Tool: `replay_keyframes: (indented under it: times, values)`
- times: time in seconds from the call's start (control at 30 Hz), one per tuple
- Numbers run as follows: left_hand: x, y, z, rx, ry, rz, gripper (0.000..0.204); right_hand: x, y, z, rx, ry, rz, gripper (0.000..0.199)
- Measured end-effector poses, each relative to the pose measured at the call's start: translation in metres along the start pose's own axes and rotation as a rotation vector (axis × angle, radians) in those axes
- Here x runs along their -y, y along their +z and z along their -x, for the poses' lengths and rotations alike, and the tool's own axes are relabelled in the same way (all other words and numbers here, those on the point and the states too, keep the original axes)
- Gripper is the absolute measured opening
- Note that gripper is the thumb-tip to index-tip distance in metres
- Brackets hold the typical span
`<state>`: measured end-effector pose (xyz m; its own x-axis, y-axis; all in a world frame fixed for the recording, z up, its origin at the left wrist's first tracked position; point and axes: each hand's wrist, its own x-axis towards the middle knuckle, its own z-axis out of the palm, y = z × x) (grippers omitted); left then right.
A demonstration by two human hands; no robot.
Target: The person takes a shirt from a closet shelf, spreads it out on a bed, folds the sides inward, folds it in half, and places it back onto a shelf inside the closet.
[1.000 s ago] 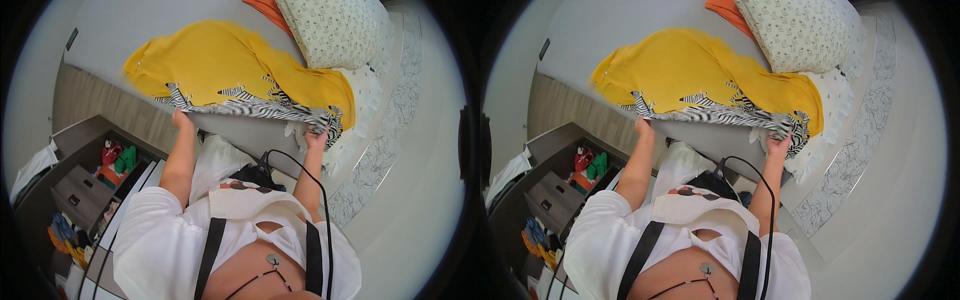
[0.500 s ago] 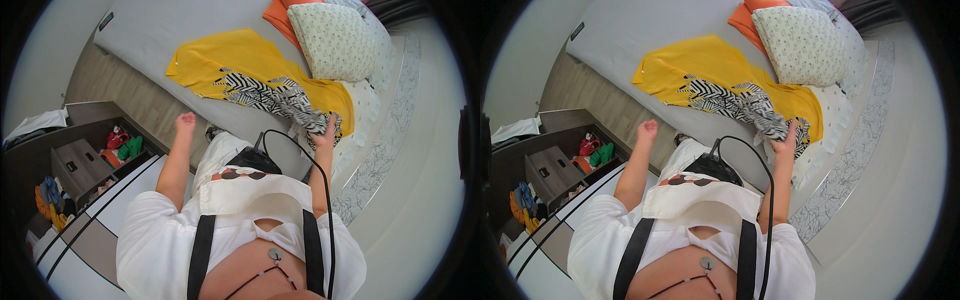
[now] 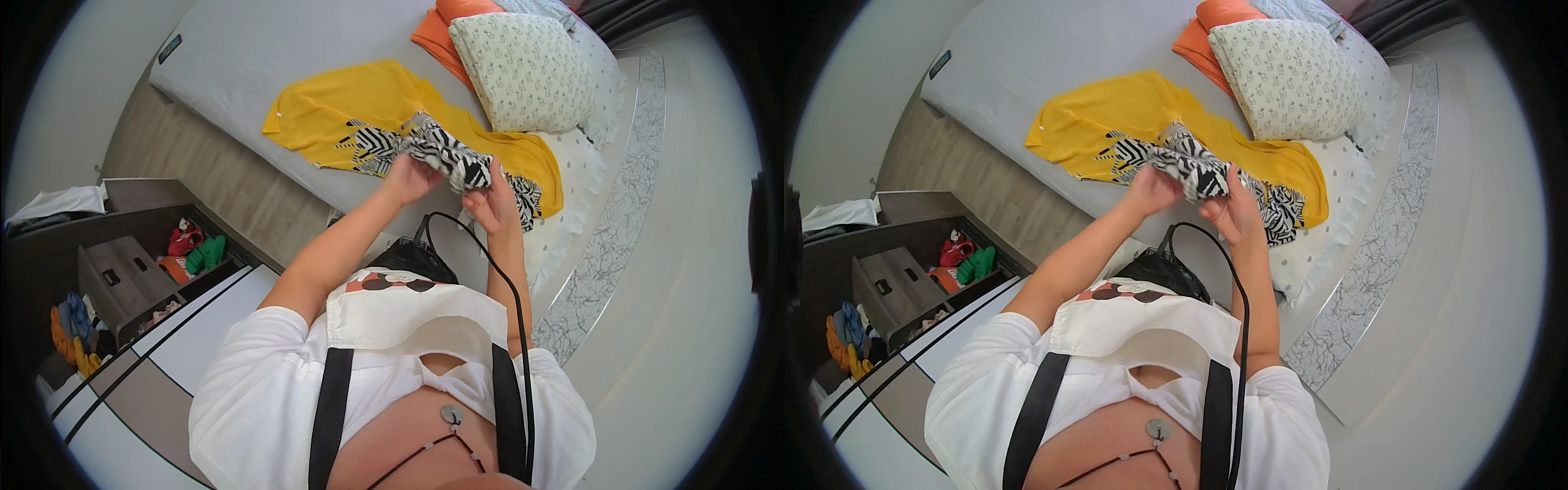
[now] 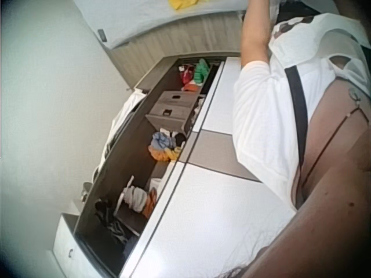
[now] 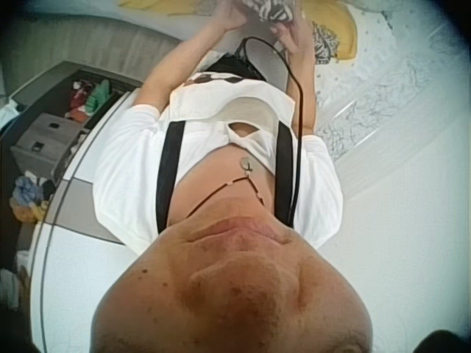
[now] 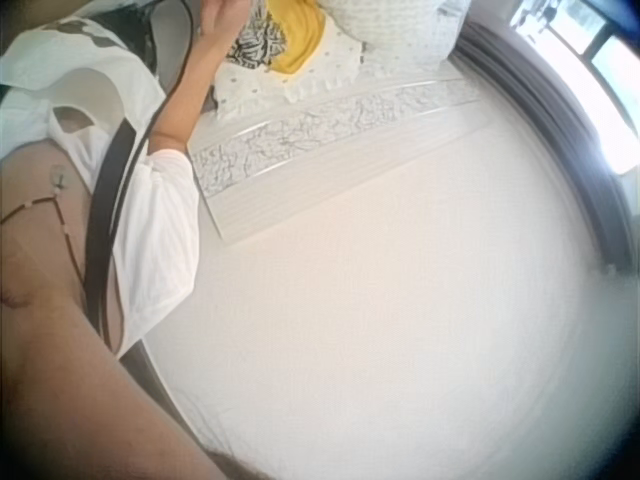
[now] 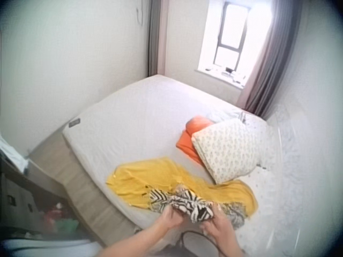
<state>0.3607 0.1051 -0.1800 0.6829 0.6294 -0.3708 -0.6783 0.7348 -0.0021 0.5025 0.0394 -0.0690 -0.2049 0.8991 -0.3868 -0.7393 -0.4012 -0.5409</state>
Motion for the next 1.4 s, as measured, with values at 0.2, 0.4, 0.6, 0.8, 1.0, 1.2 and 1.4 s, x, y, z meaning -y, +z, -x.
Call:
replay_keyframes:
  times: [0.2,0.4,0.6,0.8,1.0,1.2,1.4]
  values:
    - [-0.069,0.033,0.024,-0.034,0.293,0.118,0.049,0.000,-0.016,0.028,-0.111,-0.091,-0.100,0.039]
    - [-0.113,0.017,0.035,-0.204,0.432,0.128,0.022,0.006,-0.037,0.010,-0.354,-0.236,0.106,0.036]
    - [-0.160,-0.001,0.088,-0.173,0.566,0.323,0.015,0.011,-0.095,-0.001,-0.280,-0.486,-0.621,0.026]
    - [-0.153,0.057,0.134,-0.048,0.597,0.318,0.030,-0.008,-0.141,-0.020,-0.281,-0.396,-0.721,0.022]
    - [-0.196,0.073,0.179,0.005,0.791,0.034,0.034,-0.032,-0.114,-0.056,-0.450,-0.230,-0.698,0.020]
    - [-0.255,-0.004,0.224,-0.532,1.033,-0.130,0.031,-0.096,-0.150,-0.090,-0.576,-0.225,-0.813,0.023]
    - [-0.279,-0.072,0.236,-0.913,1.065,-0.004,0.026,-0.092,-0.113,-0.090,-0.341,-0.263,-0.710,0.046]
